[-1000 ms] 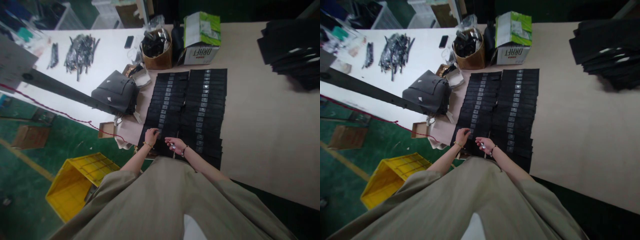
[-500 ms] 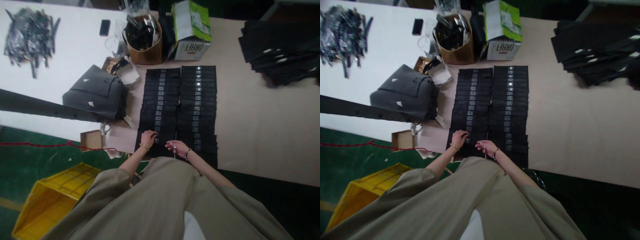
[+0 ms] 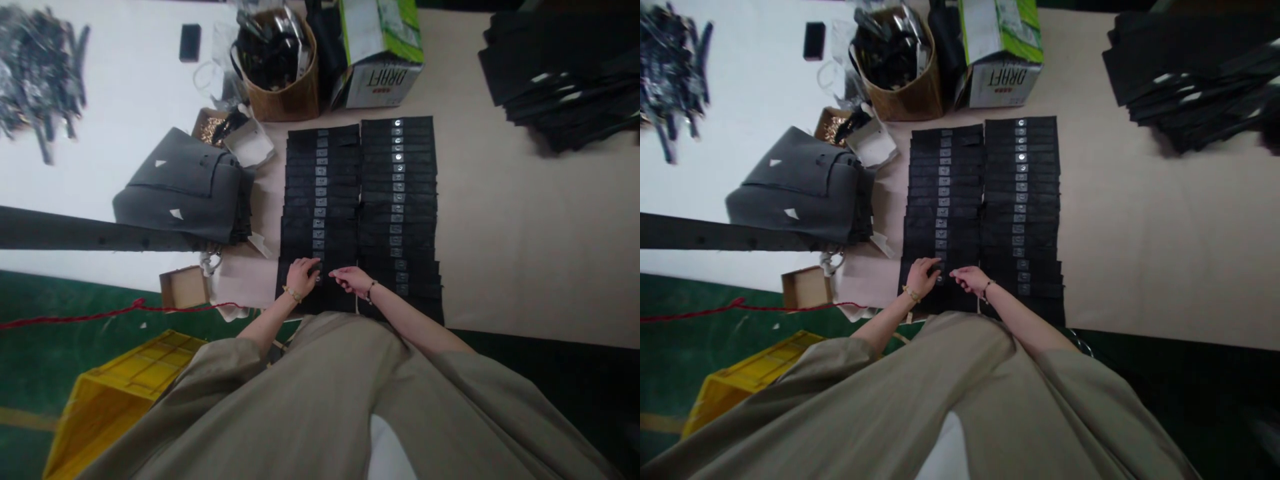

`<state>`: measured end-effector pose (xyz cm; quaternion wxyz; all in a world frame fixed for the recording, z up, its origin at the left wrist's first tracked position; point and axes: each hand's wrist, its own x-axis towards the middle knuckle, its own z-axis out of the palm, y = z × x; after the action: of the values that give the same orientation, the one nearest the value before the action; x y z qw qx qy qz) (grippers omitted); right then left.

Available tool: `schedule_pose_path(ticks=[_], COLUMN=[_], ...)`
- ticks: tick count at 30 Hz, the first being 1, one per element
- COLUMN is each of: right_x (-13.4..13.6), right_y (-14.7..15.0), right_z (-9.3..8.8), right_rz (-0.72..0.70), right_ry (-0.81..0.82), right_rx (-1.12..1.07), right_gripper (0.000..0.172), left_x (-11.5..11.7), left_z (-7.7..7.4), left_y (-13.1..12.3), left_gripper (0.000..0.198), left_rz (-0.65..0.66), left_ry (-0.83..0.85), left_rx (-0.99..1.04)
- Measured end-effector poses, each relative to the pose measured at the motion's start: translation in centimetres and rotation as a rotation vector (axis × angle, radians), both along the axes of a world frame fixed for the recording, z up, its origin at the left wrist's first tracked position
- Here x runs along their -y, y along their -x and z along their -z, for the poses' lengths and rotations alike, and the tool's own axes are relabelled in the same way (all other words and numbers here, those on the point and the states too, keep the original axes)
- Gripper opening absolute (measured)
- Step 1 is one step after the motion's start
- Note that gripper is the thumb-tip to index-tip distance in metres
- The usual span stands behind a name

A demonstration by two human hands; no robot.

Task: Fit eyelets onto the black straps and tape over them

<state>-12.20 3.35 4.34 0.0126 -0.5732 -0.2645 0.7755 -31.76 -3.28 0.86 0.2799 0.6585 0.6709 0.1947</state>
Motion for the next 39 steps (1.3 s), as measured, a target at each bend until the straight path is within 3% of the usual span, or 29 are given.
schedule_pose_path(ticks=[4,10,18,20,24,26,34,39], right_x=[0.8,1.8,0.7,0.5,0.5,0.6,1.1,0.9], right_y=[1.2,1.6,2.0,2.0,1.7,1.4,0.2,0.0], right_z=[-0.1,0.4,0.6,0.6,0.5,0.6,1.2,1.3], right_rz=[-0.055,-0.022,0.053,0.08,0.137,0.158,0.236,0.266], right_ry=[0.023,0.055,-0.001,-0.015,-0.002,0.013,0.029,0.024], right_rx=[0.006,-0.066,-0.015,-0.005,0.004,0.014,0.042,0.028], right_gripper=[0.013,0.015,0.012,0.012,0.016,0.016,0.008,0.013], left_x=[0.6,0.5,-3.2,-3.7,-3.8,-3.9,-4.0,-4.1], left_z=[-0.6,-0.5,-0.7,-0.4,0.7,1.2,2.1,2.1], left_y=[-0.3,-0.5,0.8,1.1,1.2,1.2,1.6,1.9], left_gripper=[0.027,0.017,0.013,0.014,0.016,0.017,0.02,0.026], left_rz=[0.198,0.181,0.229,0.207,-0.019,-0.073,-0.037,-0.017], left_ry=[-0.038,-0.02,0.091,0.069,0.02,0.028,0.035,0.038], left_rx=[0.115,0.155,0.231,0.183,-0.032,-0.102,-0.157,-0.16])
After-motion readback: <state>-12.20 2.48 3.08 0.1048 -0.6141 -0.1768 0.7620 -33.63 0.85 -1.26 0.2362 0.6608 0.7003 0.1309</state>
